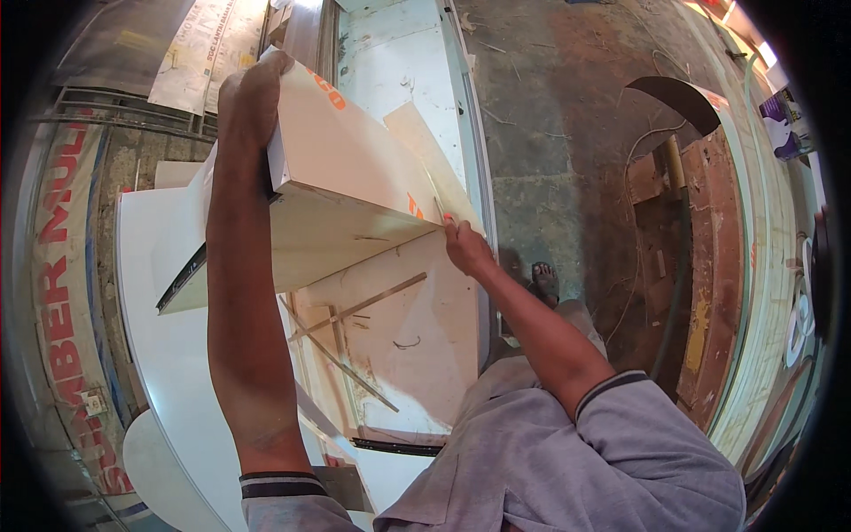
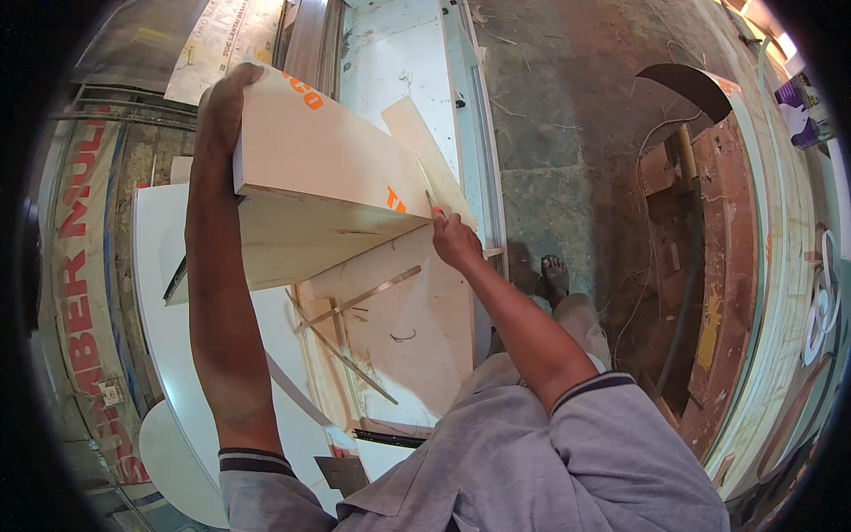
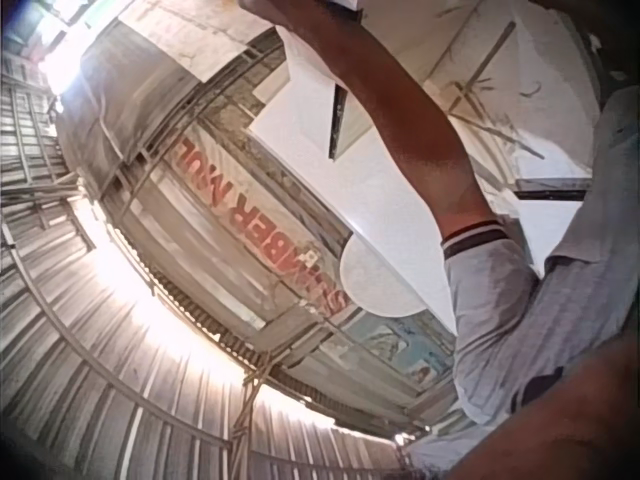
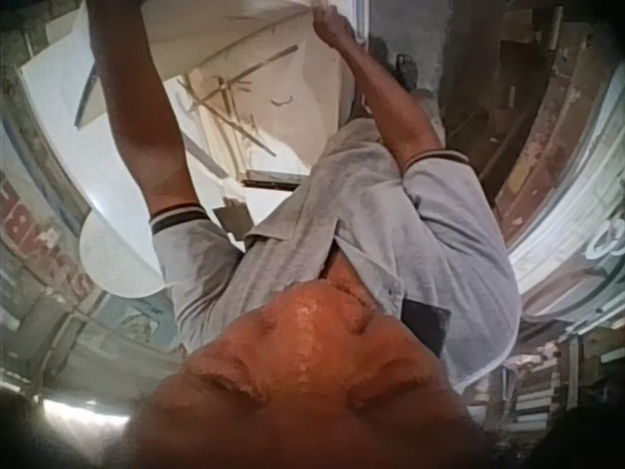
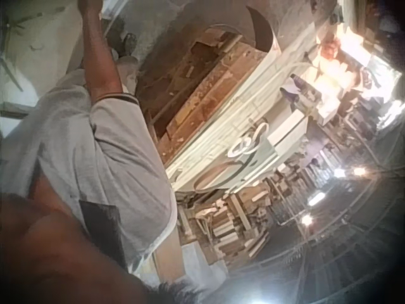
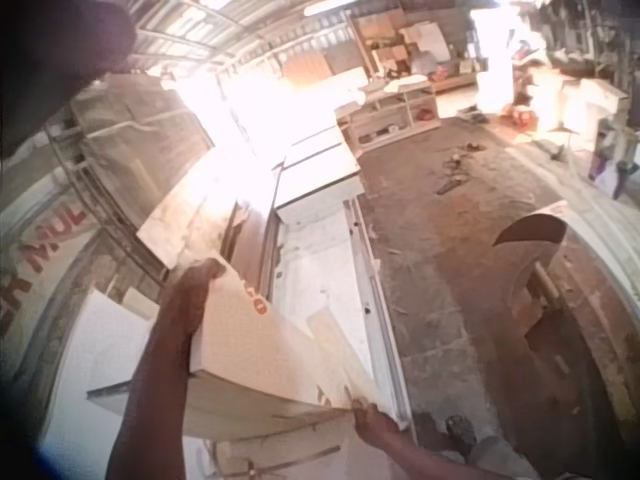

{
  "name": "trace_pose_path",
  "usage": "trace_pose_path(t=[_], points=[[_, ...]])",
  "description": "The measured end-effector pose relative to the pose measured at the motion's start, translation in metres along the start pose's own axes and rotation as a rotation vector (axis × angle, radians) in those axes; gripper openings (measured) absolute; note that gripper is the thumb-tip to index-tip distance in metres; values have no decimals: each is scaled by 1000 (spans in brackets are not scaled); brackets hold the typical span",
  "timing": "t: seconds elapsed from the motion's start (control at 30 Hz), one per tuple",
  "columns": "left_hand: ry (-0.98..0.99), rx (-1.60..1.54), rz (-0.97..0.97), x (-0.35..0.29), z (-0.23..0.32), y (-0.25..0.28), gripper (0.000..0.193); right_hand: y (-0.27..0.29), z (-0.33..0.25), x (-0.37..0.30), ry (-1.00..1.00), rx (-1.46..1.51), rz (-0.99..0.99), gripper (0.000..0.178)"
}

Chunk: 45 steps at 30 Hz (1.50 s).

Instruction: The person applies a laminate strip to the edge of a wooden drawer, trims the excess using a cutter, and smooths the edges with a sanding block.

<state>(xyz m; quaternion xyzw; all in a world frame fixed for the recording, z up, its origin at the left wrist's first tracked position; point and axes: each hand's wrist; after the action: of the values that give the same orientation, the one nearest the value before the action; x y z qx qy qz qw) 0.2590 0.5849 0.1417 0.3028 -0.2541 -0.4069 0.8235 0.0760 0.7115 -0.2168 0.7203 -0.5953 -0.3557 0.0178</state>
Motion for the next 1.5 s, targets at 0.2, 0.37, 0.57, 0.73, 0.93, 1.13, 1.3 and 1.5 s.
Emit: trace_pose_path(t=[0.2,0.37,0.57,0.73,0.93,1.13,1.3,1.5], points=[[-17,-11,40,-16,10,-7,48,-11,6,22,-68,-5,-61,68],[88,-136,42,-27,14,0,45,-3,19,-7,-22,-76,-124,64],[33,-19,64,-28,21,-1,46,-3,41,-30,30,-88,-81,59],[-10,-8,67,-10,3,-2,47,-7,56,-48,18,-38,-56,58],[-105,49,31,-12,13,-4,55,-7,75,-46,6,11,65,63],[-37,-7,117,-21,0,-1,58,39,33,9,77,75,274,66],[-134,-139,245,-26,25,-12,52,54,23,128,17,110,470,67],[-119,-376,568,-40,23,12,40,74,-4,157,-186,197,51,65]])
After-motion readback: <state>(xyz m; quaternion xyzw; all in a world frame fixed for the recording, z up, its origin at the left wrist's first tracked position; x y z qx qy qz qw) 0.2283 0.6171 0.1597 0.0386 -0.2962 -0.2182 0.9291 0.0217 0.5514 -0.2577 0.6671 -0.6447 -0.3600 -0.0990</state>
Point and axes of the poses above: each hand's wrist, its own x-axis towards the middle knuckle, its own y-axis out of the back of the hand, z = x × y, and after that the axes turned 13 degrees about z, right-handed
